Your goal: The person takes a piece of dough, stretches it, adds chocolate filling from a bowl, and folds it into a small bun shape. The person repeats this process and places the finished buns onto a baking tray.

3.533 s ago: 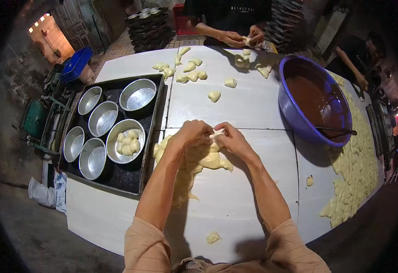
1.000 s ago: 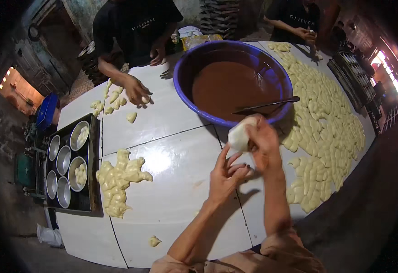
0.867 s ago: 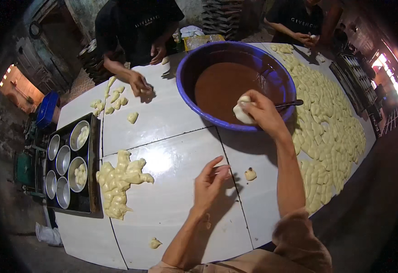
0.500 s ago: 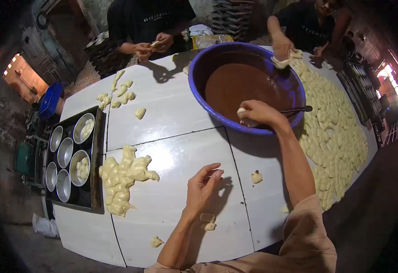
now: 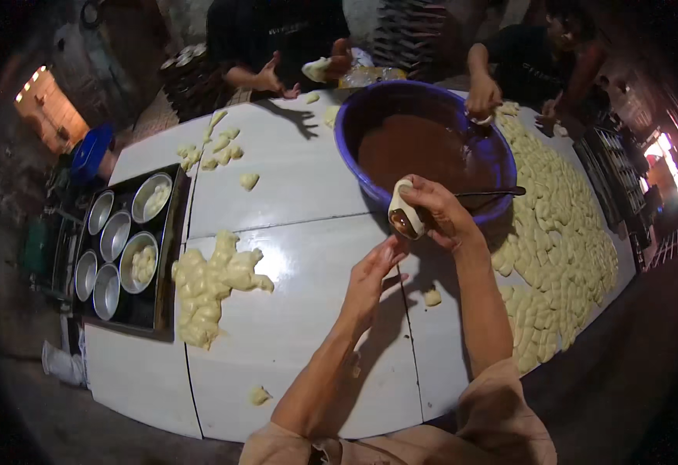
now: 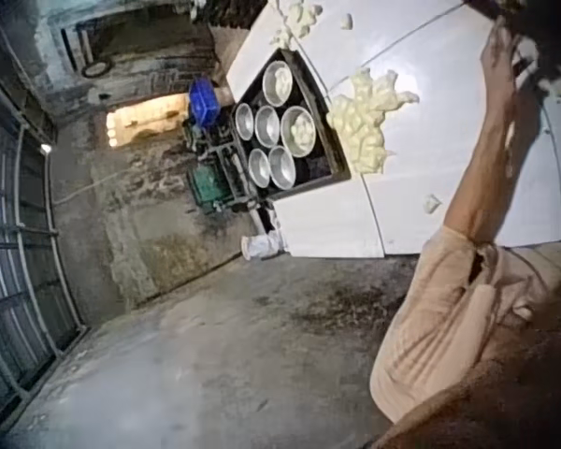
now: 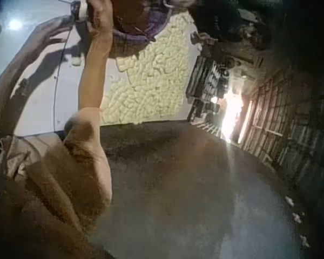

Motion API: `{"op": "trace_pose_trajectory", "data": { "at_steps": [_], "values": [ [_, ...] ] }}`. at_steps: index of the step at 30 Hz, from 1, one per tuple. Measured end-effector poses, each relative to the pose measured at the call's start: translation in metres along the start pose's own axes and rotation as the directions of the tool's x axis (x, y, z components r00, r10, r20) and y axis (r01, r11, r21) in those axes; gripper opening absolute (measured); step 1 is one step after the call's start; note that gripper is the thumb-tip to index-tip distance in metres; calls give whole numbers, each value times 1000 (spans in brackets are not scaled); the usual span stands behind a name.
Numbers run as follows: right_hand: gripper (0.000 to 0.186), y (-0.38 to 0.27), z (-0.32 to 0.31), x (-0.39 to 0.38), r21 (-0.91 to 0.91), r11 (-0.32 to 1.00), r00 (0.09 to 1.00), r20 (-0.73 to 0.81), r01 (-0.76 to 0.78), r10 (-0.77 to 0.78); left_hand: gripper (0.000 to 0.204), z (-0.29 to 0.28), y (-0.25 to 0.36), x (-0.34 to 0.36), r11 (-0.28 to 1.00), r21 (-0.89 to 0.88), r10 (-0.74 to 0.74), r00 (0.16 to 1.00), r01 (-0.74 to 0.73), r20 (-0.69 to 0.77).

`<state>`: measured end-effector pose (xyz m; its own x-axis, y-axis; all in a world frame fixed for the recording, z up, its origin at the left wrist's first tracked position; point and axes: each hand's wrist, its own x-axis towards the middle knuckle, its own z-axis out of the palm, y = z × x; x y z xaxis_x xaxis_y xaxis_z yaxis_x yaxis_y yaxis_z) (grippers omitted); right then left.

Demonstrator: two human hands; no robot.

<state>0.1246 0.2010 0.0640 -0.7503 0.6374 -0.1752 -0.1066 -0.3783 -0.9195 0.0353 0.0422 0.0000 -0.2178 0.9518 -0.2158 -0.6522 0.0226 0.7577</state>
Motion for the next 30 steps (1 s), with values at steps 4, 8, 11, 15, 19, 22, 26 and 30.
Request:
{"op": "trace_pose_trajectory", "data": {
  "at_steps": [4,8,11,15,19,22,26,30],
  "values": [
    [14,37,21,-29,147,989,1000,-23,3,1,49,-4,9,-12,974,-226,33,994,-9,104],
    [22,65,40,-57,190,982,998,58,20,-32,38,-41,1,-32,985,-164,36,991,-58,-133],
    [46,96,43,-72,-236,949,977,-10,207,-215,37,-55,5,-46,990,-90,83,964,-109,-255],
    [50,124,82,-88,-739,556,829,5,380,-560,37,-53,2,-61,988,84,146,936,-126,-321],
    [28,147,90,-91,-833,466,760,-88,298,-644,35,-51,0,-69,972,163,212,924,-167,-318],
    [20,148,98,-90,-757,585,812,-129,290,-569,36,-57,5,-69,963,152,255,929,-220,-268],
    [23,139,100,-101,-223,972,967,-222,73,-124,48,-72,33,-69,963,254,-35,979,88,-203],
    [25,140,105,-118,-469,831,940,-8,298,-342,45,-78,46,-75,945,286,-129,983,161,-129]
  ]
}}
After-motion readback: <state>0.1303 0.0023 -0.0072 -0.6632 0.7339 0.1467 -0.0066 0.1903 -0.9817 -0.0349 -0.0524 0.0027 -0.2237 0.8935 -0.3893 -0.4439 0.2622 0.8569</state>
